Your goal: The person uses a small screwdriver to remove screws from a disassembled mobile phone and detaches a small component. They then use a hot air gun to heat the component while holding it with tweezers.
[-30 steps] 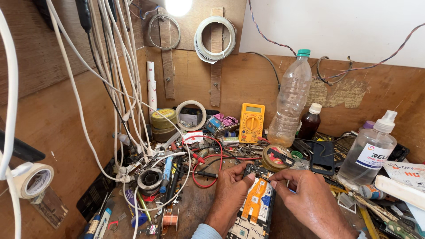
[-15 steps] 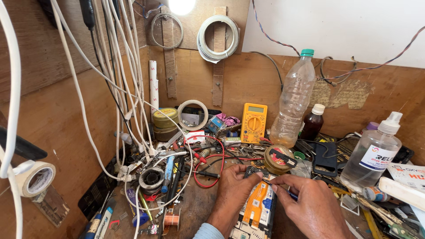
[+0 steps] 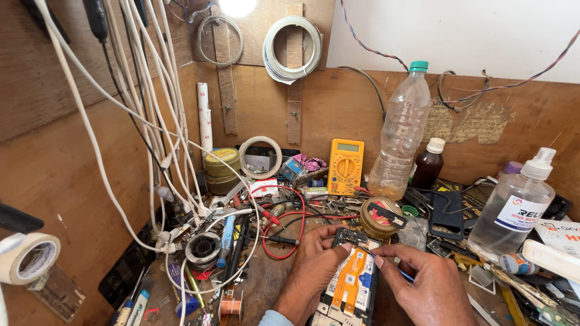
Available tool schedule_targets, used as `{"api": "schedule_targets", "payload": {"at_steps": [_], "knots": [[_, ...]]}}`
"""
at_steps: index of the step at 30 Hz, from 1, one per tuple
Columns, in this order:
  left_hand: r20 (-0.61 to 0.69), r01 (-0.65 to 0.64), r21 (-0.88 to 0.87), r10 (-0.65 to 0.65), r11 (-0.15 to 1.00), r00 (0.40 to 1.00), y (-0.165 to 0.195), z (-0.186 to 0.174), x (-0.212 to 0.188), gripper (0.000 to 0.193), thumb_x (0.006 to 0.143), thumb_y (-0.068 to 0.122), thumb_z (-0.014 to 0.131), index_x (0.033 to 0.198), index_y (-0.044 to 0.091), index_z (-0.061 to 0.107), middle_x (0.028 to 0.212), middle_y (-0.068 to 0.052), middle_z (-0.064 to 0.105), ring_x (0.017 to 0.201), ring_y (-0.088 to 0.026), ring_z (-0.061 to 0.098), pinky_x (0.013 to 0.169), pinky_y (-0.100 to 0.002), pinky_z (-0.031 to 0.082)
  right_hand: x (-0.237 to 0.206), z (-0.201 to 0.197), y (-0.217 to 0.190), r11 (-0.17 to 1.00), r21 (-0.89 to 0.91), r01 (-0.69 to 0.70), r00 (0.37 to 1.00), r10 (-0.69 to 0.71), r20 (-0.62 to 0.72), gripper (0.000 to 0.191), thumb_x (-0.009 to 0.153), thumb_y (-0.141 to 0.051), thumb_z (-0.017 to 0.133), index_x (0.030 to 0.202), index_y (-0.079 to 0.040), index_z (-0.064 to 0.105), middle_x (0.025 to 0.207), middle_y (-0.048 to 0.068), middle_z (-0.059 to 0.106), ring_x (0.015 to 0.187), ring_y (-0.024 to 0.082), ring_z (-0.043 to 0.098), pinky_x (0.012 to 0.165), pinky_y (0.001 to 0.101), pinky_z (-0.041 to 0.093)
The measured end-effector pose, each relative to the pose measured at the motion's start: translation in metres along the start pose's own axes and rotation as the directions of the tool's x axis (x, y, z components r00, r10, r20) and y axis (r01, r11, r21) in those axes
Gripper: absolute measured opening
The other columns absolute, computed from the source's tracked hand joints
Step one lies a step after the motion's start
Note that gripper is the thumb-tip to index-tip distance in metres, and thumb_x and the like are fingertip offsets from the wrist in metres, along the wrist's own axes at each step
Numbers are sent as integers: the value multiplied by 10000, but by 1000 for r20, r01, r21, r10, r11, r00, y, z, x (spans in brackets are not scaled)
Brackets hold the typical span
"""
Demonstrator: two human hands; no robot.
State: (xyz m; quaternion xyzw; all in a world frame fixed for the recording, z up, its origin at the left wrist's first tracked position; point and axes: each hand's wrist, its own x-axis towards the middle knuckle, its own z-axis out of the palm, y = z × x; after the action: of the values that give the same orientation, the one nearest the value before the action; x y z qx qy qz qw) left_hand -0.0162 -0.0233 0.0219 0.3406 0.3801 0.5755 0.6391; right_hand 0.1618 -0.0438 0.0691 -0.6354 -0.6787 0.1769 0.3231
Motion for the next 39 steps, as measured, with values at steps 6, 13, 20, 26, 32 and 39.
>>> {"api": "schedule_targets", "payload": {"at_steps": [6,13,20,26,32,39], "knots": [[-10,-10,3,10,1000,1000,5,2,-3,438,876,-30,649,1307,-55,574,981,-163,772,788,-170,748,691,-279,611,1,-3,-3,997,-47,-57,998,57,-6,253,835,-341,818,1055,-217,835,579,118,724,510,182,647,596,352,551],[-15,30,9,-30,1000,999,8,3,-4,437,870,-29,638,1302,-70,582,955,-157,772,773,-173,746,683,-284,612,-2,-2,-14,999,-47,-26,1000,27,13,256,822,-333,810,1056,-233,834,588,101,736,535,182,677,592,354,571],[5,-12,18,11,1000,1000,2,1,0,448,868,-24,648,1310,-61,587,947,-142,767,783,-162,737,691,-270,598,-3,1,-16,991,-90,-99,995,101,18,254,846,-346,810,1079,-244,825,601,135,726,536,218,694,613,373,568],[18,-28,-8,28,1000,999,-4,-1,3,429,869,-25,644,1292,-78,596,952,-148,763,773,-161,731,686,-275,595,-6,6,-19,999,-33,-28,999,28,-28,268,833,-330,801,1083,-233,821,654,131,762,599,219,756,630,375,592],[-10,-19,7,19,1000,1000,-7,-1,6,405,870,-26,647,1271,-66,604,947,-138,766,772,-154,730,682,-276,594,-10,7,-24,982,-116,-146,989,148,10,218,890,-330,784,1093,-255,808,702,176,757,656,286,763,683,402,594],[4,-36,-14,36,999,999,-6,-1,5,363,867,-32,627,1227,-75,625,919,-154,769,742,-174,729,661,-291,593,-13,21,-14,996,-71,45,992,-53,-118,233,856,-316,775,1067,-224,812,876,111,810,768,265,811,725,392,621]]}}
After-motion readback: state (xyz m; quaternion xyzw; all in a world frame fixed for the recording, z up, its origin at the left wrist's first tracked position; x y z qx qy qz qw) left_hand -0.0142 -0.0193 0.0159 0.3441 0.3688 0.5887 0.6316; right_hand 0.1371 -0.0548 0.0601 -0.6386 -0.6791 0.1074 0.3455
